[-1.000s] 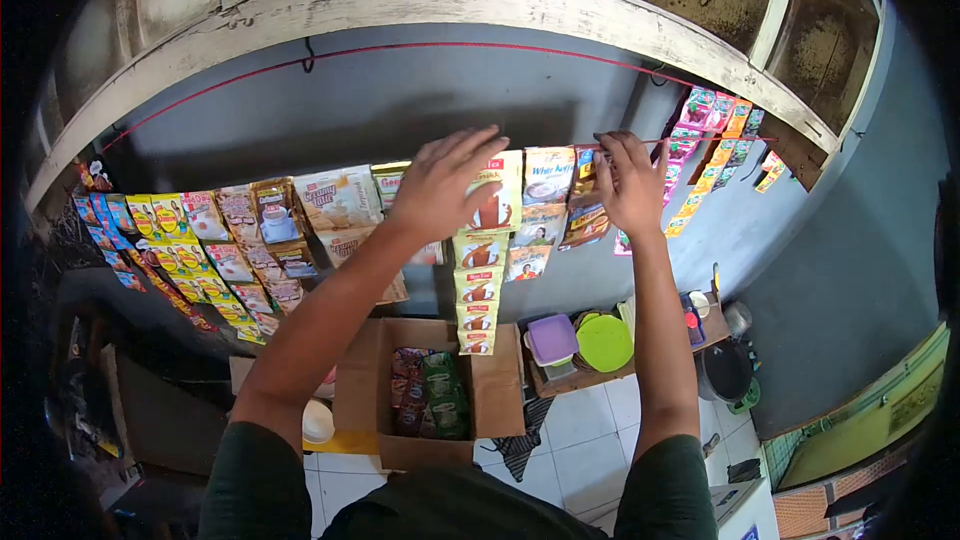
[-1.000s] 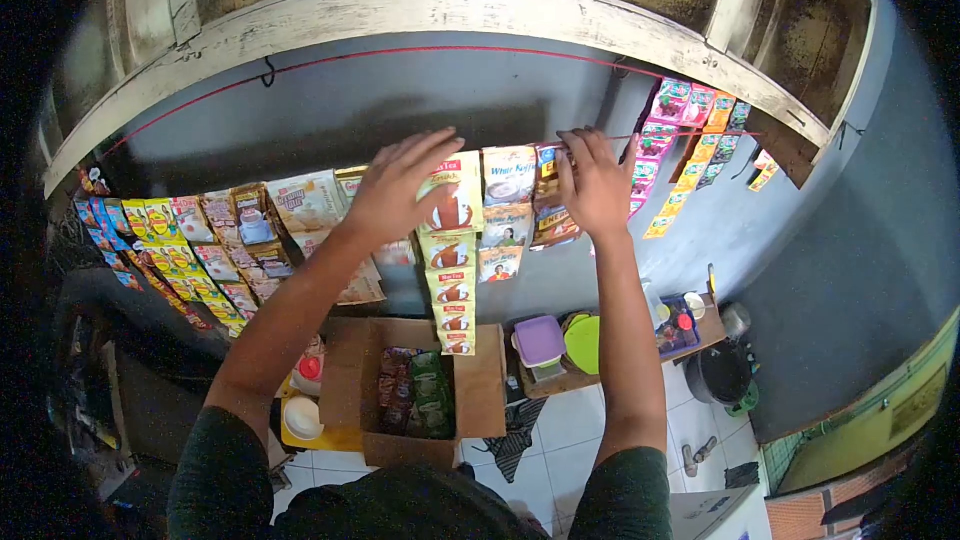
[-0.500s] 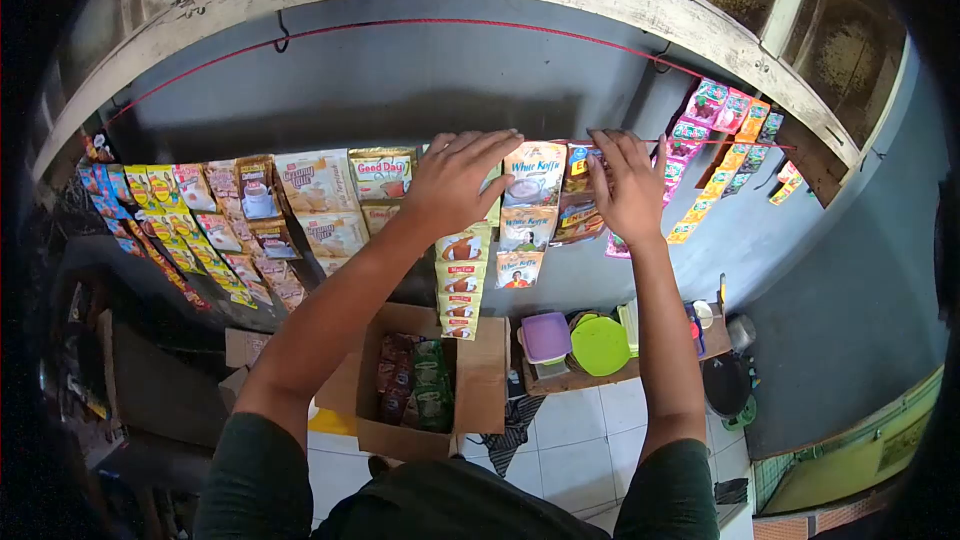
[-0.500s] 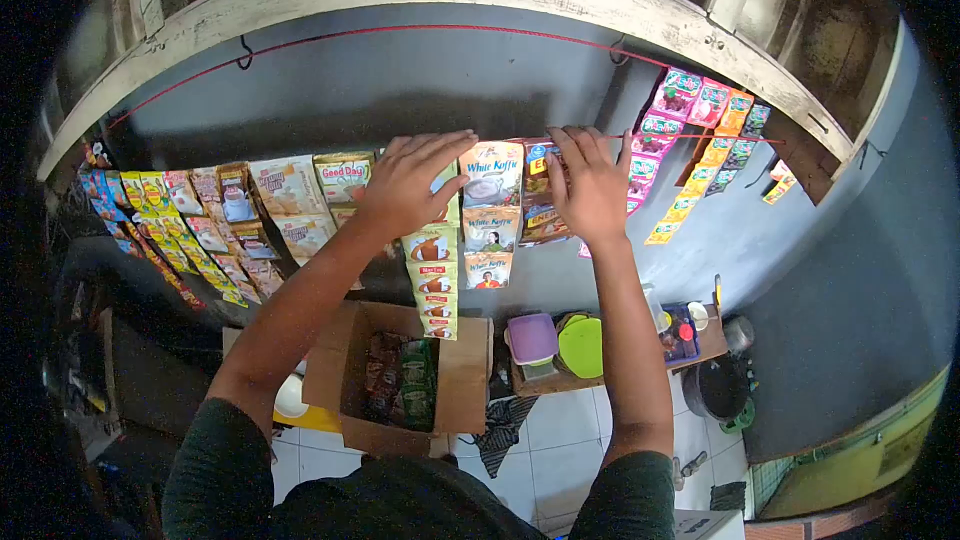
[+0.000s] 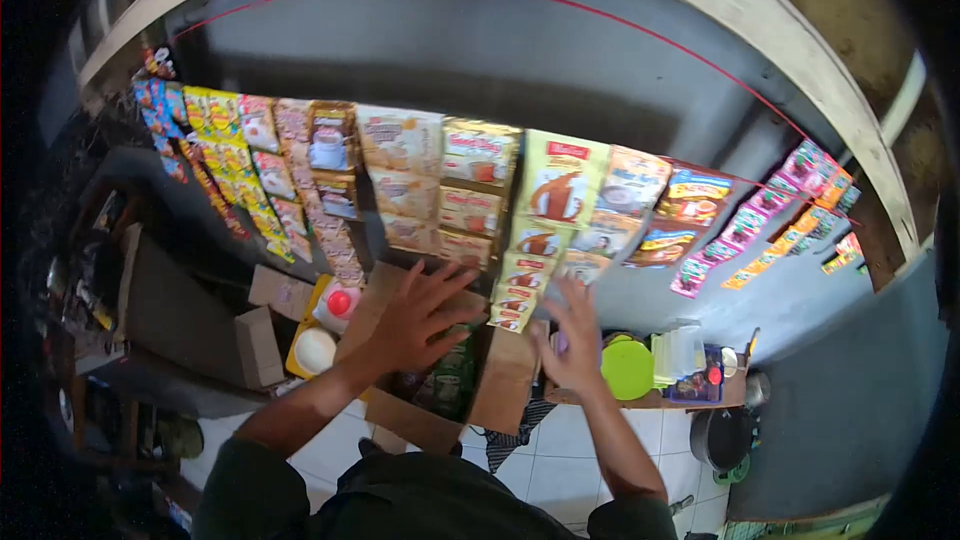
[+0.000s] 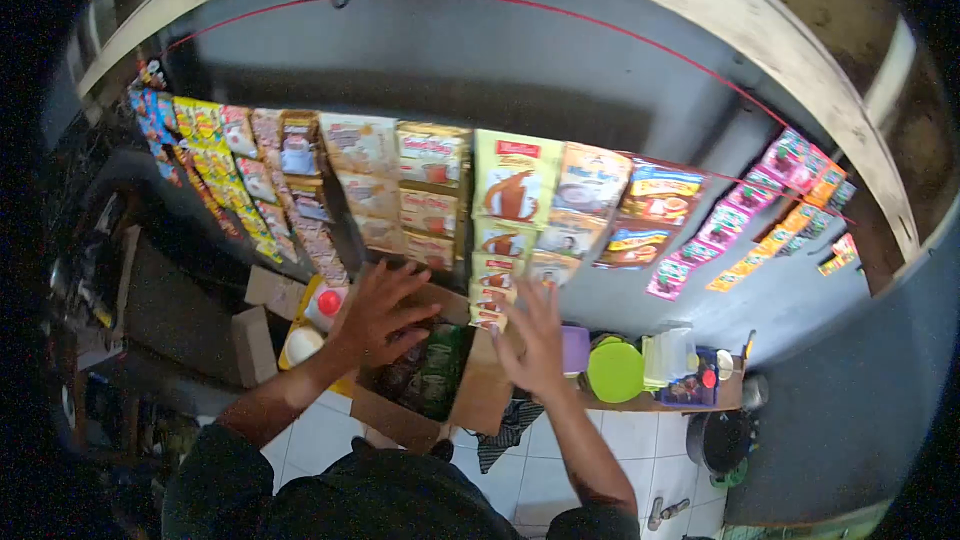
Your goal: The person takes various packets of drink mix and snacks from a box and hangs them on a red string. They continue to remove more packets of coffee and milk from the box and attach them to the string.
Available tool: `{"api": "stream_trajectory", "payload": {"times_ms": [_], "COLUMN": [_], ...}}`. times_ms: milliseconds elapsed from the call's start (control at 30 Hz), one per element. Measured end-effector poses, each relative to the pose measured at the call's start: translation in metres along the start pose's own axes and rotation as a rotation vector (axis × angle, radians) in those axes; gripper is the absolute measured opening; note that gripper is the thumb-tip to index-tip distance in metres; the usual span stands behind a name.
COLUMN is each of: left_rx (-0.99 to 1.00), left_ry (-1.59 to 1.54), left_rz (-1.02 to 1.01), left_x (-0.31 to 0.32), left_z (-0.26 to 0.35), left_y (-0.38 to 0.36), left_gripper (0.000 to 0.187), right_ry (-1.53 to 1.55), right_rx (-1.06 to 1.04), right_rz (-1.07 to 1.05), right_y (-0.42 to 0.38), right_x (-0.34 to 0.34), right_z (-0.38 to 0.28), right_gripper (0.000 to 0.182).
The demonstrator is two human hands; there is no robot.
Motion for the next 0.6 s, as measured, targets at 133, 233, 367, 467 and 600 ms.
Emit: {"api": "stream_trajectory", "payload": {"times_ms": [133, 233, 367, 467, 600], "left_rx": [-0.375, -0.579, -0.664, -0.692, -0.607], "left_ry": [0.060, -0.029, 0.026, -0.002, -0.054], "left_rz": [-0.022, 0.098, 0.100, 0.017, -0.174], "left_x": [-0.016, -0.044, -0.080, -0.099, -0.106], "left_z": [-0.045, -0.057, -0.075, -0.088, -0.099], "left_y": [-0.126, -0.195, -0.244, -0.259, -0.290], "left_gripper": [0.038, 0.039, 0.038, 0.039, 0.039], "right_ry": [0.263, 0.338, 0.434, 0.478, 0.514], "right_rx": [0.359, 0.537, 0.636, 0.687, 0.583], "right_rz": [-0.134, -0.139, -0.256, -0.492, -0.465], "right_y": [-0.098, -0.154, -0.182, -0.182, -0.200], "right_x": [0.069, 0.111, 0.180, 0.230, 0.289], "right_z": [0.008, -0.008, -0.060, -0.115, -0.160], "right_gripper": [0.043, 0.041, 0.038, 0.033, 0.036]}}
Point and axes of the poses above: each hand's wrist, its own y-axis towards the middle knuckle, its own x-axis out of the palm, z = x × y, the point moved 9 cm from there along y, towards the middle knuckle, and after that the axes turned 15 degrees about z, right-handed, at the moved point
